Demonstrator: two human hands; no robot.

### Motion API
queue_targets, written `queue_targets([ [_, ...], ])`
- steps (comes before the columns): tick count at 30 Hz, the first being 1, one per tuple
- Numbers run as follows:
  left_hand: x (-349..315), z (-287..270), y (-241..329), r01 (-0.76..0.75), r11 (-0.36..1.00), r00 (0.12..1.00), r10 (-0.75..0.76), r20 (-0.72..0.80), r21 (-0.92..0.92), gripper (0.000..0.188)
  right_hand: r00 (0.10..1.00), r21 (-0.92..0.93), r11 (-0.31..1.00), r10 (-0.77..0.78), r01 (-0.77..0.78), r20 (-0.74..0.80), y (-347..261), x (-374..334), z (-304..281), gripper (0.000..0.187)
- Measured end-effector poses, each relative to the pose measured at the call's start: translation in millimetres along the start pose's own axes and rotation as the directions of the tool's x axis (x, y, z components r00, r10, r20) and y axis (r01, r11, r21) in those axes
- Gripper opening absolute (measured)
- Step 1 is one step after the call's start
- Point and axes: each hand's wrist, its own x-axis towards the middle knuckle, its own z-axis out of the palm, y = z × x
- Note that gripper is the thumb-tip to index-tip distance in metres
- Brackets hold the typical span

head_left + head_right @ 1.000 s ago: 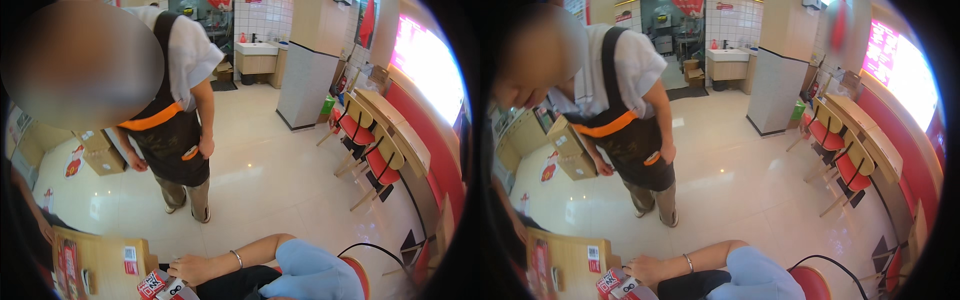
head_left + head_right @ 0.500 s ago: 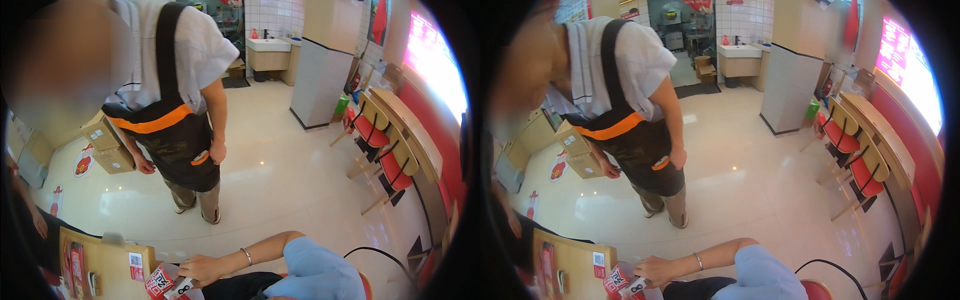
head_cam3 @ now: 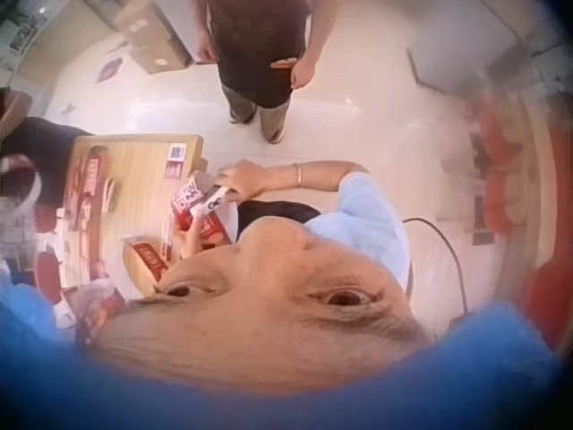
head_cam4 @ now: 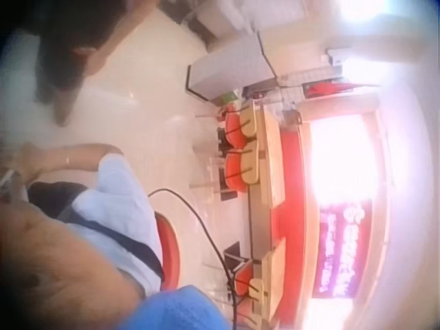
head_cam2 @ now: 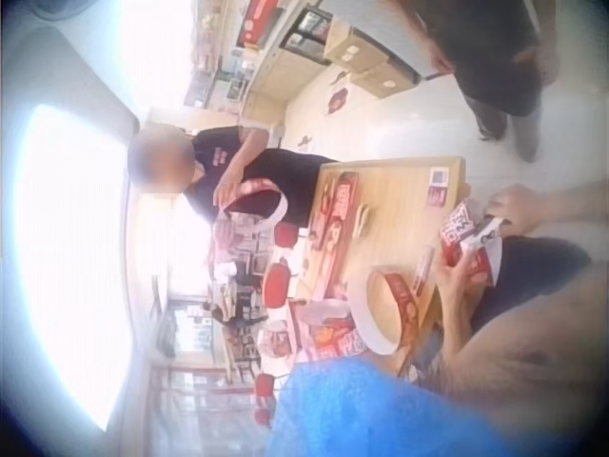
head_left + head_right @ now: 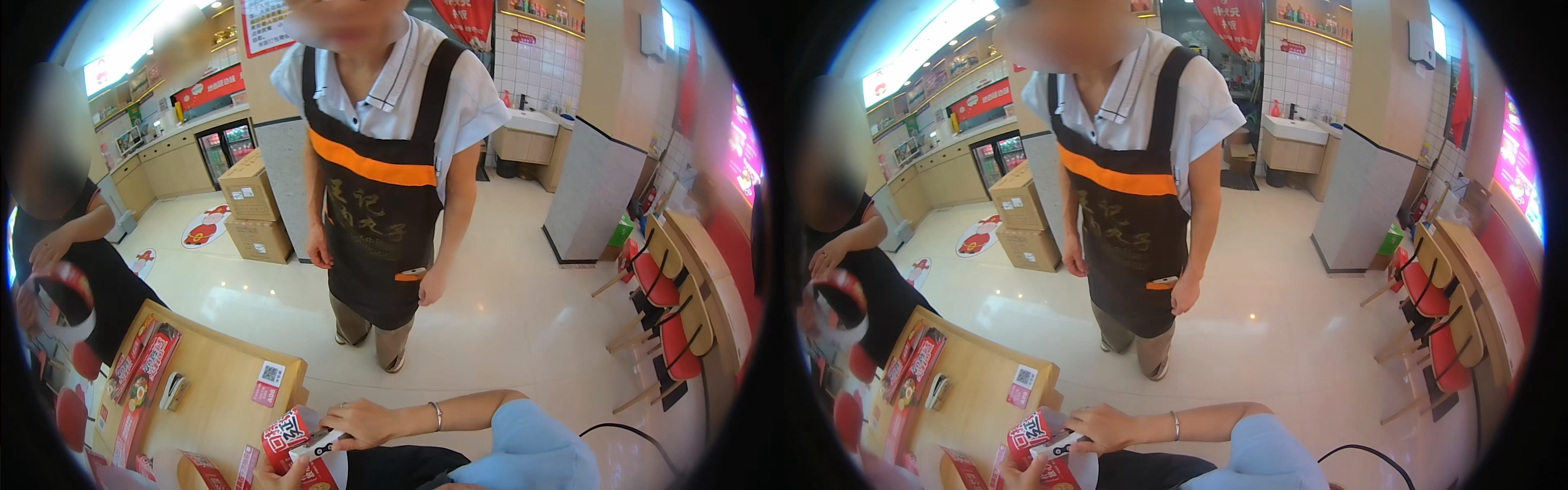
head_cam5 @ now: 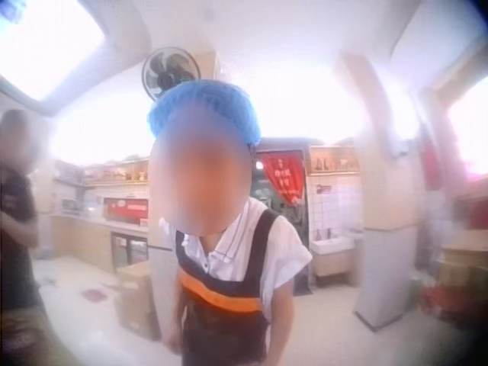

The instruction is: The person assembles circular promotional displays by folding printed paper rings and stapling them into shape. They handle multiple rings, align edges, and use a stapler to secure each unit, placing finished pieces on the table.

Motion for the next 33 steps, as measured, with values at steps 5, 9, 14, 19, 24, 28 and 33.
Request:
queue_targets([
  [5, -21, -10, 11, -0.112, 0.994, 0.988, 0.111, -0.108, -0.008, 0.029, 0.985, -0.074, 0.997, -0.015, 0.028, 0.169, -12, 25, 5, 0.052],
  [9, -35, -24, 12, -0.204, 0.979, 0.959, 0.199, -0.202, -0.003, 0.025, 0.98, -0.103, 0.983, -0.134, 0.15, 0.15, -32, 46, 5, 0.052],
  [14, -53, -38, 14, -0.303, 0.953, 0.924, 0.288, -0.253, -0.023, 0.023, 0.952, -0.113, 0.963, -0.214, 0.243, 0.22, -54, 69, 7, 0.048],
  [19, -54, -45, 6, -0.332, 0.93, 0.904, 0.266, -0.334, -0.156, 0.024, 0.923, -0.131, 0.939, -0.276, 0.319, 0.269, -58, 85, 15, 0.045],
  [24, -52, -50, 1, -0.351, 0.911, 0.886, 0.25, -0.39, -0.214, 0.025, 0.904, -0.265, 0.886, -0.296, 0.381, 0.309, -49, 98, 26, 0.049],
  [28, -55, -58, 11, -0.316, 0.936, 0.916, 0.257, -0.308, -0.157, 0.017, 0.928, -0.21, 0.926, -0.252, 0.314, 0.274, -62, 104, 16, 0.052],
  [33, -48, -74, -2, -0.349, 0.874, 0.928, 0.273, -0.253, -0.339, 0.026, 0.885, -0.248, 0.893, -0.267, 0.376, 0.383, -91, 101, 3, 0.055],
])
